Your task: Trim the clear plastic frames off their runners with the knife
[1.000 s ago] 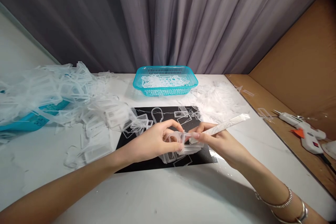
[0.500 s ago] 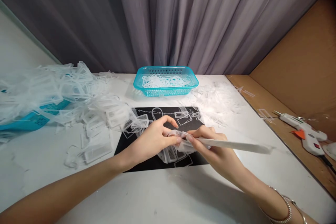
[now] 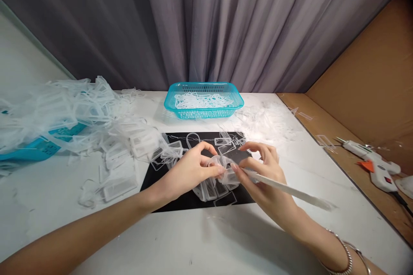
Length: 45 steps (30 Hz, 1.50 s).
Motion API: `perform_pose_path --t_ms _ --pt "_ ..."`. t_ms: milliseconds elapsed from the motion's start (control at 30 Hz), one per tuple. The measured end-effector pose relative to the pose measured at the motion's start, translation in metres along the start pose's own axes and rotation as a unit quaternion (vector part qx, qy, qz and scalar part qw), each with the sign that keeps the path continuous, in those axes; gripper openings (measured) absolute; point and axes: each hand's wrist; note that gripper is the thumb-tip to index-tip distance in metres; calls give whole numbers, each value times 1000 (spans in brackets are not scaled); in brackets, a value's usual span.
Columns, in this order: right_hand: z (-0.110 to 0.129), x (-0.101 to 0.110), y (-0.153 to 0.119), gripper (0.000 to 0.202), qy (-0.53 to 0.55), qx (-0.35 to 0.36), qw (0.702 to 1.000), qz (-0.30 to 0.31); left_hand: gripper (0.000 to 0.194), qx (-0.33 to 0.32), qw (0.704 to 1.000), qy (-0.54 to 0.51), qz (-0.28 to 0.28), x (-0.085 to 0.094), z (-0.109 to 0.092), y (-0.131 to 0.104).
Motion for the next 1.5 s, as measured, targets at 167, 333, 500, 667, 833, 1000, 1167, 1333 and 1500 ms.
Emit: perform_pose_path --t_ms 167,333,500,667,833,1000,1167,1333,1500 --pt "1 -5 0 24 -36 35 999 -6 26 5 999 32 -10 0 -1 0" --pt "-2 -7 -2 20 -32 59 996 55 27 -8 998 61 -1 -2 1 -1" --pt "-8 -1 1 19 -78 74 994 31 26 -2 997 76 5 -1 0 -1" --pt "-14 14 8 17 -78 41 996 5 26 4 999 45 22 2 -2 1" --pt "-23 24 9 16 -60 -1 998 -3 24 16 998 48 34 7 -6 1" --pt "-36 31 14 15 -63 -58 996 -38 18 14 999 33 36 12 -8 1" --pt "-40 38 18 20 -33 -121 992 -28 17 1 999 32 29 12 -7 2" --pt "-38 48 22 22 30 -190 980 -46 17 0 998 42 40 16 -9 3" --pt "-31 40 24 21 320 -279 905 10 12 9 996 62 64 14 -4 5"
Point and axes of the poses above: each hand's wrist, its own y-axis towards the middle knuckle, its own x-axis out of the back of the hand, z = x × y, and after that the axes turned 10 degrees about y, right-handed
